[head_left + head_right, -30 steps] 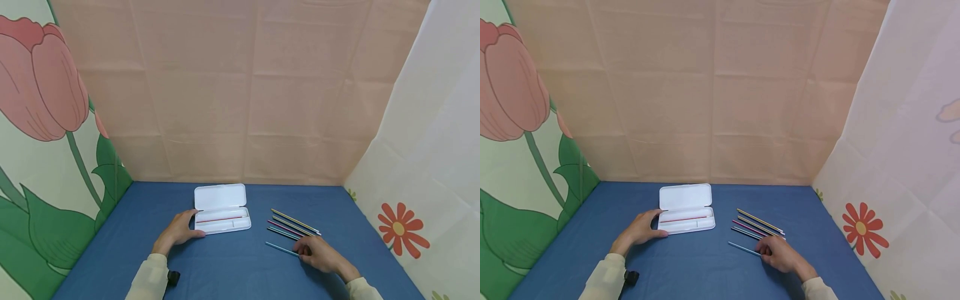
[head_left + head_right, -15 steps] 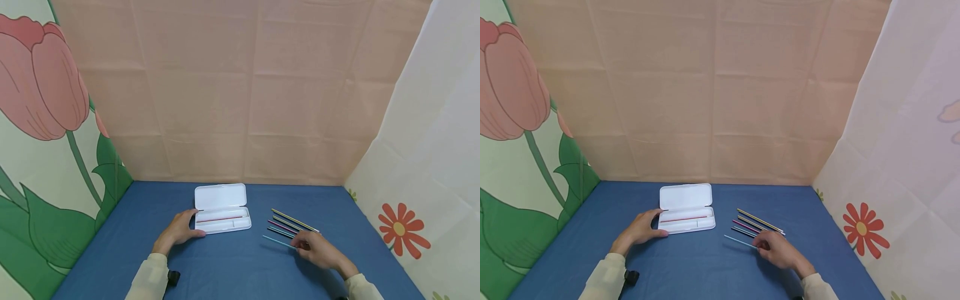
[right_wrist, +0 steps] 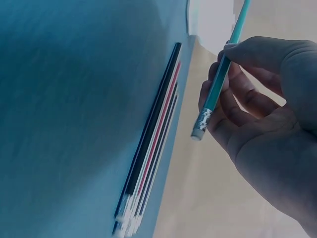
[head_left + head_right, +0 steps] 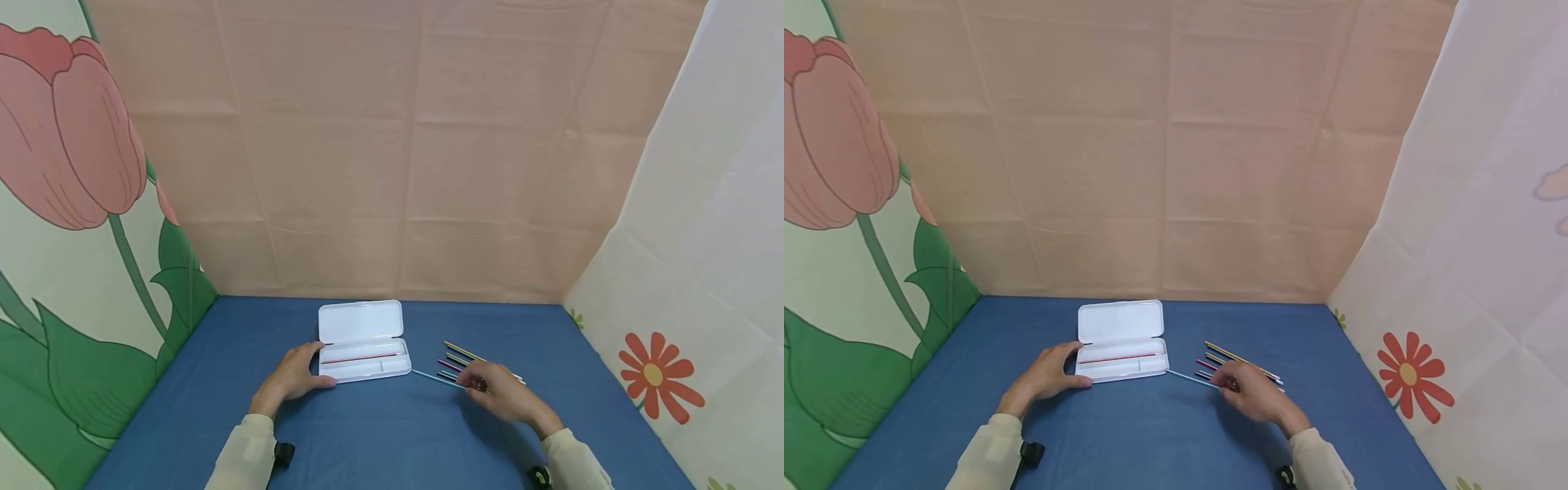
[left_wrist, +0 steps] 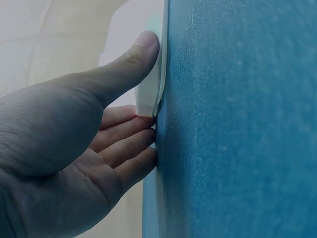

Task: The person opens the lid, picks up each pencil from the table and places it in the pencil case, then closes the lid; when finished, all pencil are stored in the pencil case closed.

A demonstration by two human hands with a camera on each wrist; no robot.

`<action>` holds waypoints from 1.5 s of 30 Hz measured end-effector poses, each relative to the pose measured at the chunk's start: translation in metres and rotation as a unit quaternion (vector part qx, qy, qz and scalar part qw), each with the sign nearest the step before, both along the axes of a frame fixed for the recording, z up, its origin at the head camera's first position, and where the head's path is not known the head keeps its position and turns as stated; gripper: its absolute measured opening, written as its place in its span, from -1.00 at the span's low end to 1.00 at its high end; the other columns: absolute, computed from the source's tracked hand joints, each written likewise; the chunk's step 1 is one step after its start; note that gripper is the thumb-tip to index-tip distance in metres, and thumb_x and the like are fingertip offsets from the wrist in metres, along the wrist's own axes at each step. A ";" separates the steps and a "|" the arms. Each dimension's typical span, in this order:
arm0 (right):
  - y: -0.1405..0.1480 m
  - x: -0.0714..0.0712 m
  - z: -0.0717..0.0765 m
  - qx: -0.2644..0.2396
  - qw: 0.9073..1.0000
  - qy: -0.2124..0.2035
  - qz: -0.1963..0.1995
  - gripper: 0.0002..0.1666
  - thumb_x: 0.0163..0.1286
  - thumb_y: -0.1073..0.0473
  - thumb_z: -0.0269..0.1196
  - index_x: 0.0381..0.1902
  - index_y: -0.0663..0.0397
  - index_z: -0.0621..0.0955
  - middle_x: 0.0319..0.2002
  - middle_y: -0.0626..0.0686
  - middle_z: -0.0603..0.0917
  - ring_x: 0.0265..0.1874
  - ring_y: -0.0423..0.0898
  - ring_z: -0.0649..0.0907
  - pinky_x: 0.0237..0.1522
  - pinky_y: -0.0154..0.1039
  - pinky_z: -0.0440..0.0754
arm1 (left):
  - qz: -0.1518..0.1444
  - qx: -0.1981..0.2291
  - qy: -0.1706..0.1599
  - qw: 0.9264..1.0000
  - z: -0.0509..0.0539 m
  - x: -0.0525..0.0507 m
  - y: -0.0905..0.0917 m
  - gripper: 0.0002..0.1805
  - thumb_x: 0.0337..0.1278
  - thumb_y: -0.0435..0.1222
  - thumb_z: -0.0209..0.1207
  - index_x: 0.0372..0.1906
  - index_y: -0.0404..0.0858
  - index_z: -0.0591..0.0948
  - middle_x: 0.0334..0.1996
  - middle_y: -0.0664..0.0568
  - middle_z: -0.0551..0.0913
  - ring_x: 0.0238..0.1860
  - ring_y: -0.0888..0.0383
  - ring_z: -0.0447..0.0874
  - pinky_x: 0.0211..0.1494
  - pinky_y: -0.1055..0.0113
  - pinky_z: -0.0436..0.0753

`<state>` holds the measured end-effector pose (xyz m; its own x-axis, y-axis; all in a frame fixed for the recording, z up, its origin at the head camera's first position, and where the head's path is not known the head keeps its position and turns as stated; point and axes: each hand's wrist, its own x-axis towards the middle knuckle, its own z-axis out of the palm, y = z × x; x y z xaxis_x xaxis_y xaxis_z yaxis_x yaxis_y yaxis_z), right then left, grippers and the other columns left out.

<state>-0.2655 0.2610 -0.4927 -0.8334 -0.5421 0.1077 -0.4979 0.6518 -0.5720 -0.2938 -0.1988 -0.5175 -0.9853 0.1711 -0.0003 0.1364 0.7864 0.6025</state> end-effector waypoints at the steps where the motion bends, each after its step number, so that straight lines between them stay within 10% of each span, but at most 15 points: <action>1: -0.002 -0.002 0.000 -0.003 1.000 0.002 0.002 -0.84 0.63 0.31 0.37 0.04 0.02 0.81 -0.11 0.03 0.83 -0.20 -0.37 0.64 -0.15 -0.30 0.69 | 0.000 0.002 0.000 1.000 0.000 0.000 0.000 0.06 0.18 -0.07 0.69 0.65 -0.41 0.45 0.64 -0.41 0.49 0.66 -0.46 0.43 0.69 -0.44 0.45; 28: -0.064 -0.039 0.007 -0.042 0.999 0.034 0.004 -0.82 0.60 0.30 0.42 0.04 -0.01 0.87 -0.11 -0.11 0.86 -0.18 -0.31 0.71 -0.07 -0.31 0.75 | 0.003 -0.002 0.000 1.000 -0.003 -0.001 -0.001 0.05 0.20 -0.08 0.68 0.66 -0.40 0.44 0.64 -0.40 0.49 0.66 -0.45 0.43 0.68 -0.45 0.45; 36: -0.089 -0.055 0.010 -0.052 0.998 0.038 0.014 -0.77 0.60 0.33 0.39 0.07 0.02 0.88 -0.03 0.02 0.90 -0.12 -0.23 0.73 0.10 -0.01 0.84 | 0.006 0.002 -0.004 1.000 -0.002 0.000 0.000 0.06 0.19 -0.07 0.68 0.66 -0.40 0.44 0.65 -0.41 0.48 0.67 -0.47 0.42 0.68 -0.46 0.45; 45: -0.112 -0.066 0.009 -0.046 0.998 0.040 -0.003 -0.77 0.59 0.36 0.37 0.04 0.04 0.88 -0.08 0.02 0.87 -0.20 -0.23 0.65 -0.10 -0.32 0.68 | 0.006 0.002 -0.002 1.000 0.000 0.001 0.000 0.07 0.17 -0.06 0.70 0.66 -0.40 0.44 0.64 -0.41 0.48 0.66 -0.48 0.42 0.67 -0.47 0.46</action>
